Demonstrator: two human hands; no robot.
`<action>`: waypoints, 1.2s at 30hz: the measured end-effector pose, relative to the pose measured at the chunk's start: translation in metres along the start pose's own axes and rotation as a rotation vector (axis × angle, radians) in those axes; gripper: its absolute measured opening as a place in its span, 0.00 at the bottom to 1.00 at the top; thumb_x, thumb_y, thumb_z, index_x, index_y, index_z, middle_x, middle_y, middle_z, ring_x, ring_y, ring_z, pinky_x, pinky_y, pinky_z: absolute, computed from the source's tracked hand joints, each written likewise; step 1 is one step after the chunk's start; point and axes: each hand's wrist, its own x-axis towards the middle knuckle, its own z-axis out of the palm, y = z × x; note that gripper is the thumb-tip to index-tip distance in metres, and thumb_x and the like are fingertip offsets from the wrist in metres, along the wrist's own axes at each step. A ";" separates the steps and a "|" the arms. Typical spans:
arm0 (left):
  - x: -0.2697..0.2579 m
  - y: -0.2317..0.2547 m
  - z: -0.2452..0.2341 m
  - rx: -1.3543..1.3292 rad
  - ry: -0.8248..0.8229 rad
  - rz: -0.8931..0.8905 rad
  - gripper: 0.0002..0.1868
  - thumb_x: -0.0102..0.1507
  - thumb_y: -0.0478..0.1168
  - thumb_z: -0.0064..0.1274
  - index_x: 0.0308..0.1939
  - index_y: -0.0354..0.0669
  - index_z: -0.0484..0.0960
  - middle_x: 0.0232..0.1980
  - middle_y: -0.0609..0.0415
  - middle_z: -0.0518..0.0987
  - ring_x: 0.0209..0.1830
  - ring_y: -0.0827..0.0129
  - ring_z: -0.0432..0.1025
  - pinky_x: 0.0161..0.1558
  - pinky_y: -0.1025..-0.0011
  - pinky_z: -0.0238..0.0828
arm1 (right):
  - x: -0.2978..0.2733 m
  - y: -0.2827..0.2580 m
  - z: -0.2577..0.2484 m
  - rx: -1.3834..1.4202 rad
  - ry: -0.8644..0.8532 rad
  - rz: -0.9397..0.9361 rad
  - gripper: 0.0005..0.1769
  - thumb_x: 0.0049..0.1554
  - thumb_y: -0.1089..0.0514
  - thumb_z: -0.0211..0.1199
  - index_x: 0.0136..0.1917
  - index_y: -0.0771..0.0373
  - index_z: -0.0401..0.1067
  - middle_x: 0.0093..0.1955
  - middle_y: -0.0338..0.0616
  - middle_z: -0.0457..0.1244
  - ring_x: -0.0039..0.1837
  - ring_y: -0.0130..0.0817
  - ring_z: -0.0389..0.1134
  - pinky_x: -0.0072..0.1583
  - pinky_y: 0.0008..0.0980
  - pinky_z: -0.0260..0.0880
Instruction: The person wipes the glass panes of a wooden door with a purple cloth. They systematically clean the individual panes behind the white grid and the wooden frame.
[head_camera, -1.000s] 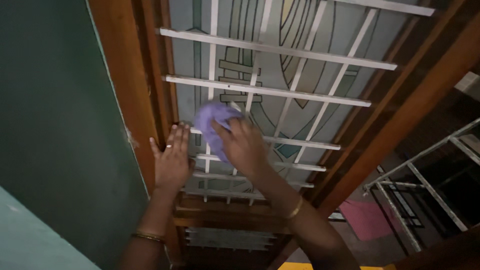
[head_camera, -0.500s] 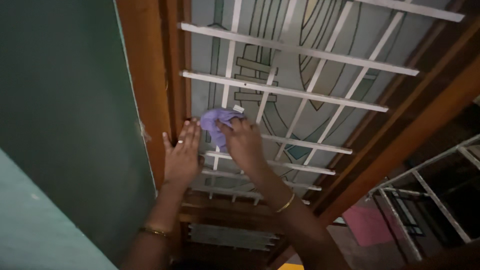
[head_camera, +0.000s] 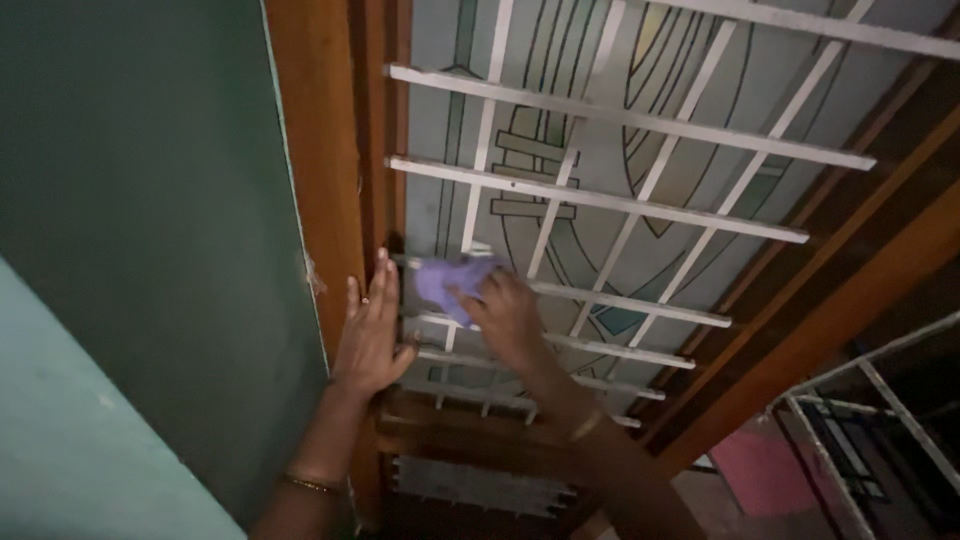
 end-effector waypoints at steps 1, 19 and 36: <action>0.000 0.000 0.000 0.008 0.001 -0.005 0.58 0.55 0.48 0.54 0.79 0.29 0.35 0.83 0.34 0.38 0.83 0.43 0.41 0.77 0.40 0.27 | 0.005 -0.007 0.008 -0.021 -0.010 -0.023 0.19 0.57 0.58 0.68 0.62 0.47 0.78 0.65 0.47 0.64 0.65 0.41 0.64 0.60 0.44 0.73; 0.013 0.003 0.012 0.366 -0.184 -0.085 0.51 0.58 0.56 0.49 0.79 0.47 0.42 0.83 0.52 0.43 0.83 0.57 0.36 0.74 0.36 0.30 | -0.009 0.017 -0.035 0.053 0.068 -0.002 0.14 0.62 0.55 0.66 0.62 0.47 0.77 0.56 0.42 0.70 0.55 0.38 0.70 0.53 0.39 0.71; 0.024 0.026 0.021 0.509 -0.309 -0.266 0.54 0.59 0.62 0.49 0.82 0.50 0.42 0.84 0.54 0.47 0.85 0.67 0.39 0.74 0.29 0.31 | -0.018 0.006 -0.029 -0.060 -0.177 0.214 0.17 0.63 0.53 0.66 0.65 0.51 0.74 0.56 0.52 0.66 0.55 0.44 0.69 0.52 0.45 0.75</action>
